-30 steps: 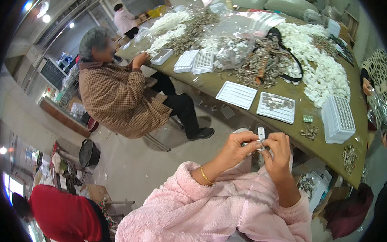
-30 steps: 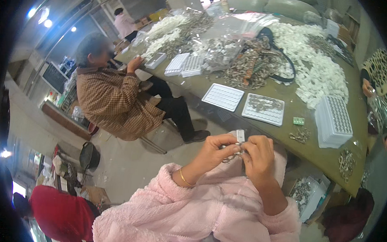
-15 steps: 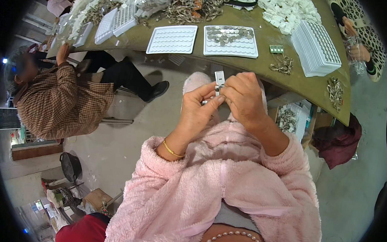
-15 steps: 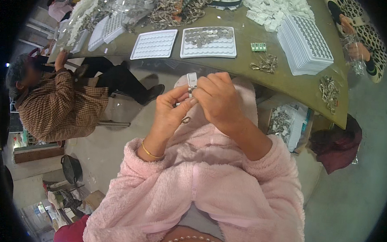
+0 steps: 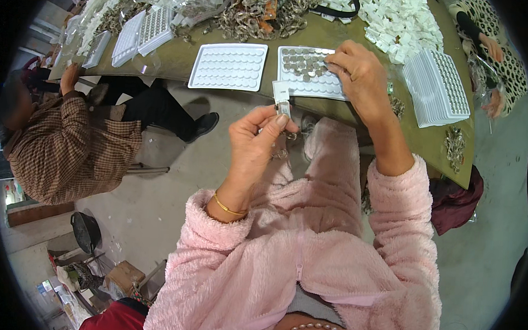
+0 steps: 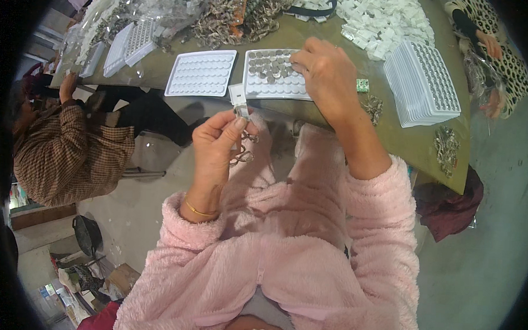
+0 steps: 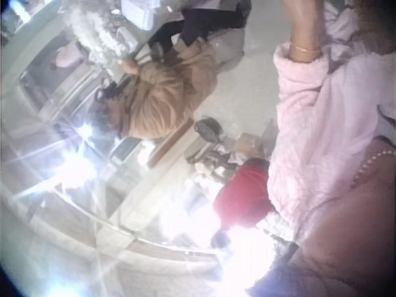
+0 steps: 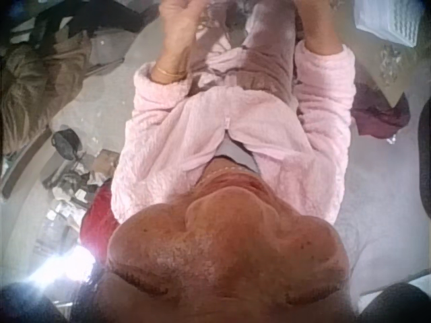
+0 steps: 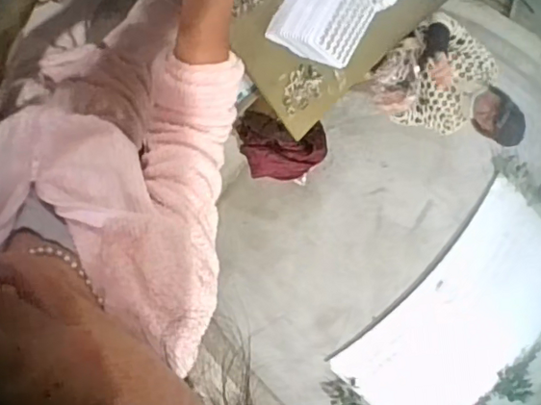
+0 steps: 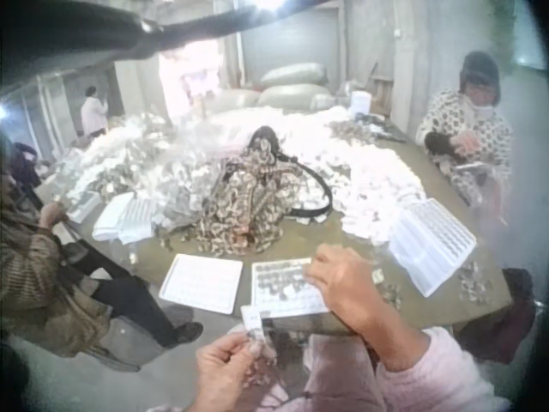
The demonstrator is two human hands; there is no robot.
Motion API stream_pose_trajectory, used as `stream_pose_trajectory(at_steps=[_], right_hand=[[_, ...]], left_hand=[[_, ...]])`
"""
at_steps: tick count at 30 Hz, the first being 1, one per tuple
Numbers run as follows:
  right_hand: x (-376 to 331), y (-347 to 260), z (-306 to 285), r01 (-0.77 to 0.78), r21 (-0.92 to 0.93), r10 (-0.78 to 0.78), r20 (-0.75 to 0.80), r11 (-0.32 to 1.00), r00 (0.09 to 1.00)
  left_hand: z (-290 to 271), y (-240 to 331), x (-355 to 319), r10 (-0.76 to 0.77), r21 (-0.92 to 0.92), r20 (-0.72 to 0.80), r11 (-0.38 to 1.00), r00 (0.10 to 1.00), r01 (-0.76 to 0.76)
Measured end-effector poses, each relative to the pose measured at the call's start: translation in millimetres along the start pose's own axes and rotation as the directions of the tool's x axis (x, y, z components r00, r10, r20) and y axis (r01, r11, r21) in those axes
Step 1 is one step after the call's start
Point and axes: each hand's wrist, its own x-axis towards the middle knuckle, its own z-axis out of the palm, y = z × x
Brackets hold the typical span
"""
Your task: The person assembles small LED modules by inserting metal contacts into white plastic housings and testing each unit with a battery to confirm illumination. Completed modules are placed into a white tray on the table.
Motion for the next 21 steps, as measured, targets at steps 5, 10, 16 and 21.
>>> stream_pose_trajectory(at_steps=[5,10,16,21], right_hand=[[-6.6,4.5,-5.1,-0.030,0.049,0.027,0.058,0.998,0.998],[-2.0,2.8,-10.2,-0.091,0.264,0.076,0.067,0.960,0.995],[2.7,1.6,-4.2,0.038,0.226,-0.059,0.087,0.973,0.994],[1.8,2.8,0.8,0.105,0.144,-0.116,0.071,0.984,0.991]], left_hand=[[-5.6,4.4,4.5,-0.070,-0.025,0.033,0.997,0.997,0.070],[6.8,4.0,9.9,-0.025,0.004,-0.004,1.000,1.000,0.025],[16.7,3.0,14.5,-0.042,-0.016,-0.007,0.999,0.999,0.042],[19.7,2.6,22.7,-0.063,-0.031,-0.003,0.998,0.998,0.063]])
